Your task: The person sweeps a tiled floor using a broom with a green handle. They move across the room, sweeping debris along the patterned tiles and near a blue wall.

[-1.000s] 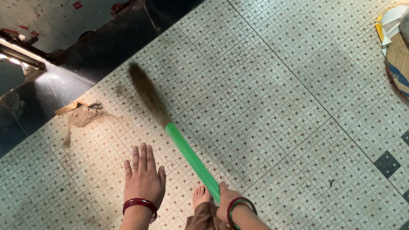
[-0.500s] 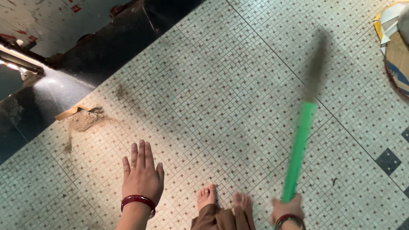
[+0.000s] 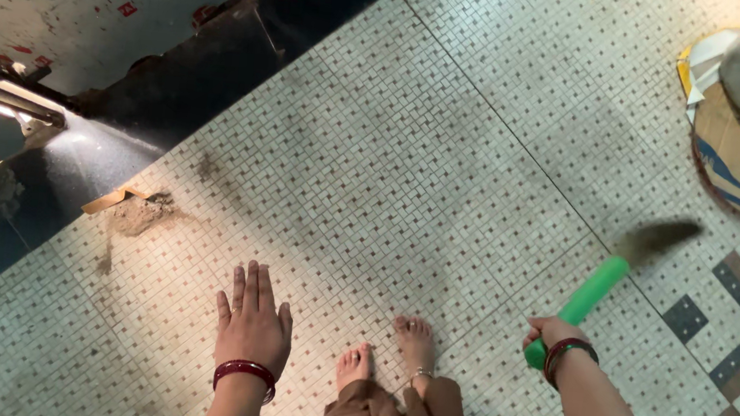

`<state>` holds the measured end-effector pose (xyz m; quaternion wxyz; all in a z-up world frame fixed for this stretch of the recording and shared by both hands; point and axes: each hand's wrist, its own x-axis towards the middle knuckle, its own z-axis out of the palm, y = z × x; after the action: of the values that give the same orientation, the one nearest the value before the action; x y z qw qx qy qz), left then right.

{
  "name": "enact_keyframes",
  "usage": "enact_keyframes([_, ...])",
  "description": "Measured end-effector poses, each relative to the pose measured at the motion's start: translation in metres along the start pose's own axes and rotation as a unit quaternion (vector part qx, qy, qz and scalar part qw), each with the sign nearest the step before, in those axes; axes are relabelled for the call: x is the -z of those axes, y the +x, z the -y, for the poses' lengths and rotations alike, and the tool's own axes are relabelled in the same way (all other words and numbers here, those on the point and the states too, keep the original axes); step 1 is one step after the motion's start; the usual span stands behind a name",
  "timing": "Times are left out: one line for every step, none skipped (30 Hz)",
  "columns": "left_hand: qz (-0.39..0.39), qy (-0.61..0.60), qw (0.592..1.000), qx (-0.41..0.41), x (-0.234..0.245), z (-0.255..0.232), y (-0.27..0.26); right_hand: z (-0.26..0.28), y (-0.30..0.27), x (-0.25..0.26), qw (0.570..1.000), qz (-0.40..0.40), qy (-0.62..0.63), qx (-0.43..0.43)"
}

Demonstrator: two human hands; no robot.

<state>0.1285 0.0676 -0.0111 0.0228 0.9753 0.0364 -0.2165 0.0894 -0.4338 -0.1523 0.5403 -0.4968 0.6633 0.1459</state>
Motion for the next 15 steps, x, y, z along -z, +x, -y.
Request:
enact_keyframes([-0.001,0.001,1.000,0.001,0.002,-0.003,0.002,0.012,-0.007,-0.013,1.000,0.011,-0.016,0.021])
enact_keyframes([-0.006,-0.006,1.000,0.002,0.002,-0.007,0.004,0.020,-0.020,-0.018,0.997,0.048,-0.034,0.045])
enact_keyframes([-0.011,-0.012,1.000,0.003,0.003,-0.011,0.008,0.028,-0.034,-0.027,0.987,0.040,-0.132,0.077])
enact_keyframes([-0.019,-0.019,1.000,0.004,0.003,-0.016,0.012,0.039,-0.050,-0.041,0.967,0.031,-0.227,0.111])
enact_keyframes([-0.020,-0.025,0.999,0.004,0.003,-0.023,0.012,0.046,-0.068,-0.052,0.964,0.021,-0.243,0.107])
enact_keyframes([-0.023,-0.030,0.999,0.005,0.003,-0.027,0.015,0.051,-0.088,-0.066,0.961,0.012,-0.257,0.104])
enact_keyframes([-0.027,-0.034,0.999,0.007,0.004,-0.031,0.016,0.057,-0.107,-0.079,0.950,0.041,-0.294,0.101])
enact_keyframes([-0.021,-0.038,0.999,0.010,0.004,-0.035,0.016,0.060,-0.125,-0.090,0.936,0.070,-0.331,0.097])
enact_keyframes([-0.016,-0.041,0.999,0.014,0.004,-0.038,0.016,0.059,-0.142,-0.102,0.922,0.078,-0.365,0.104])
enact_keyframes([-0.012,-0.044,0.999,0.017,0.005,-0.041,0.017,0.057,-0.157,-0.115,0.906,0.086,-0.398,0.112])
enact_keyframes([-0.011,-0.043,0.999,0.022,0.005,-0.043,0.017,0.056,-0.169,-0.127,0.878,0.100,-0.455,0.110])
enact_keyframes([-0.008,-0.042,0.999,0.025,0.005,-0.044,0.015,0.053,-0.178,-0.138,0.846,0.113,-0.511,0.105])
enact_keyframes([-0.005,-0.041,0.999,0.029,0.004,-0.044,0.013,0.046,-0.186,-0.150,0.807,0.126,-0.563,0.126])
enact_keyframes([-0.004,-0.044,0.998,0.036,0.004,-0.045,0.012,0.039,-0.192,-0.160,0.764,0.137,-0.613,0.147])
enact_keyframes([-0.003,-0.047,0.998,0.043,0.003,-0.045,0.010,0.031,-0.198,-0.166,0.722,0.159,-0.650,0.175])
